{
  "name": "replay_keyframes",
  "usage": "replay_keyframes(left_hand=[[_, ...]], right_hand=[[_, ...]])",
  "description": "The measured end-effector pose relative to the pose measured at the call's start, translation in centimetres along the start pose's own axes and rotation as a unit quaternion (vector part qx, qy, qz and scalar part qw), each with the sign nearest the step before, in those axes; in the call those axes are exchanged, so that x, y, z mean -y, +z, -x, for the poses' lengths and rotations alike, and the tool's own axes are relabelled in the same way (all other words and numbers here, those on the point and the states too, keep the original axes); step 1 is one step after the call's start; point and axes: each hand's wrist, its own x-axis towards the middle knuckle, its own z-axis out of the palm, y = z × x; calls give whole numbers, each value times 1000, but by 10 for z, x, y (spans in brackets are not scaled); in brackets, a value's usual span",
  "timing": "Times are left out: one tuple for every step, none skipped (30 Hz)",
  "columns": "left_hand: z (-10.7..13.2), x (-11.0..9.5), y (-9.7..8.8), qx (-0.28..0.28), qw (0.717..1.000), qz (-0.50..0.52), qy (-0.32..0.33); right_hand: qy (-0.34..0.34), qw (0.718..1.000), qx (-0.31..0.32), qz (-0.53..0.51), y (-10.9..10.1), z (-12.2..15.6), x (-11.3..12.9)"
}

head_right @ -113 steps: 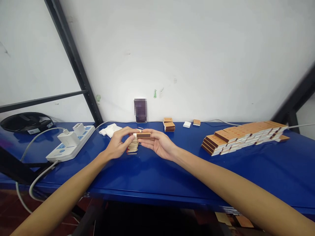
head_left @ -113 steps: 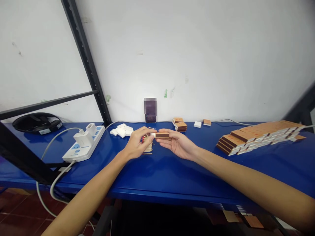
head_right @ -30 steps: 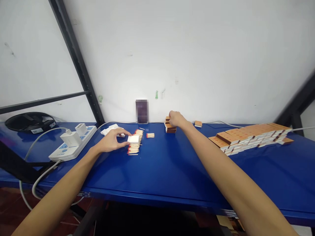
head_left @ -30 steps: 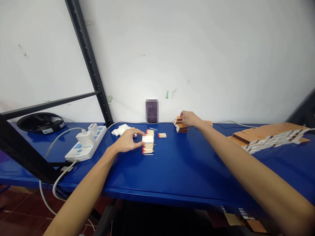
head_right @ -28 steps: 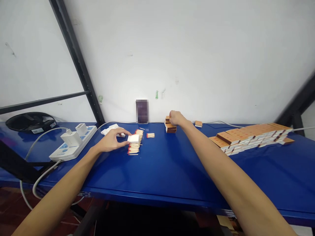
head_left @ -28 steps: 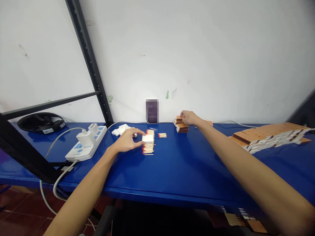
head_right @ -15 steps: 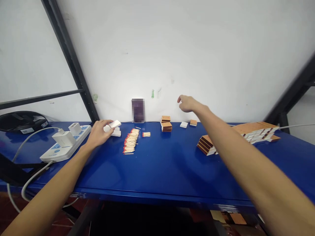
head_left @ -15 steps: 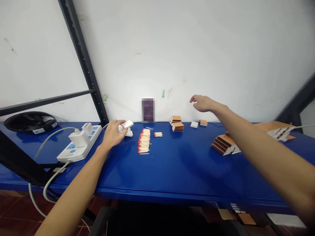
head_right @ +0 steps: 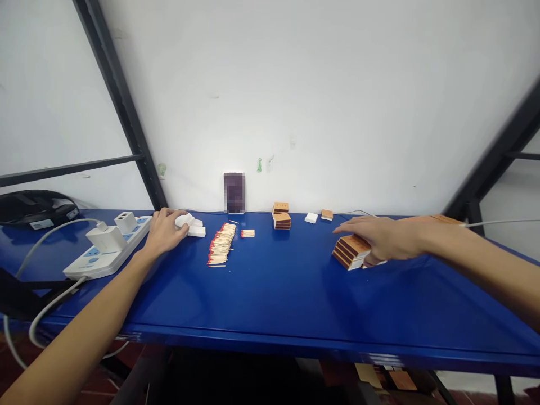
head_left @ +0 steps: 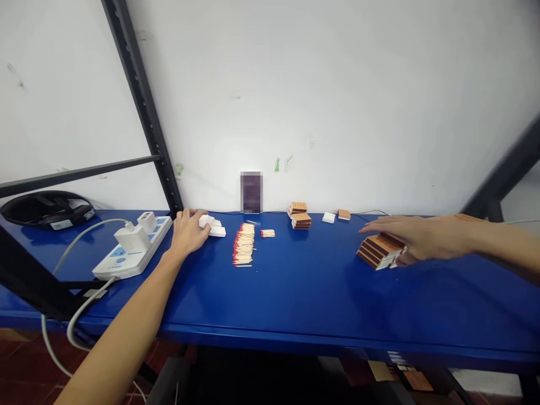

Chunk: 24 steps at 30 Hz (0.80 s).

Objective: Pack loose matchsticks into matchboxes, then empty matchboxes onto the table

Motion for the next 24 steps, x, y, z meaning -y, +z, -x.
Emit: replay_keyframes(left_hand=[[1, -1, -1, 0, 1000, 5, 6], [1, -1, -1, 1, 1000, 11, 12], [1, -2, -1, 2, 1000, 17, 18], [1, -1, -1, 1, 999, 23, 24], [1, -1, 0, -1, 999, 28, 32], [1, 0, 0, -3, 999, 34, 40], [1, 0, 2, -4, 998, 40, 49], [1, 1, 3, -3, 997, 47, 61], [1, 0, 3, 1, 995, 58, 78], [1, -2, 3, 6, 993, 72, 98], [2, -5, 2, 9, 989, 89, 122], [4, -10, 1, 8, 983, 109, 147], [6, -18, -3, 4, 976, 131, 173], [9, -27, -7, -7, 969, 153, 196], [13, -39, -12, -19, 960, 173, 219], [18, -52, -17, -29, 951, 191, 243], [22, -65, -22, -42, 939, 212, 266], [27, -78, -27, -43, 927, 226, 295], [32, -91, -31, -38, 916, 236, 323], [37, -101, -33, -36, 902, 245, 354], [41, -110, -34, -40, 887, 254, 383], [44, -116, -34, -40, 876, 260, 405], [46, -119, -33, -42, 868, 266, 417], [47, -120, -32, -40, 863, 271, 423]], right_hand=[[-8, 1000, 9, 0, 5, -2, -2], [-12, 1000, 27, -3, 9, -4, -3], [-14, 999, 47, -5, 12, -6, -5], [-12, 999, 45, -3, 13, -9, -5], [-11, 999, 40, 0, 13, -11, -5], [-11, 999, 35, 2, 12, -13, -4], [-12, 1000, 29, 3, 10, -14, -3], [-13, 1000, 21, 0, 8, -15, 0], [-15, 1000, 10, -9, 5, -16, 4], [-20, 1000, -5, -24, 2, -17, 9], [-31, 998, -25, -44, 0, -17, 16], [-48, 995, -49, -69, -1, -17, 25], [-72, 990, -75, -98, -2, -18, 36], [-95, 982, -104, -128, -1, -19, 49], [-112, 973, -120, -164, 2, -21, 64], [-120, 962, -118, -214, 6, -24, 79], [-114, 946, -113, -281, 13, -27, 94], [-105, 922, -104, -357, 22, -32, 109], [-101, 889, -83, -439, 32, -38, 122], [-95, 846, -66, -520, 43, -44, 134], [-83, 805, -62, -584, 53, -51, 145], [-76, 769, -58, -632, 63, -57, 154], [-74, 739, -54, -668, 71, -62, 161], [-72, 715, -48, -694, 78, -67, 167]])
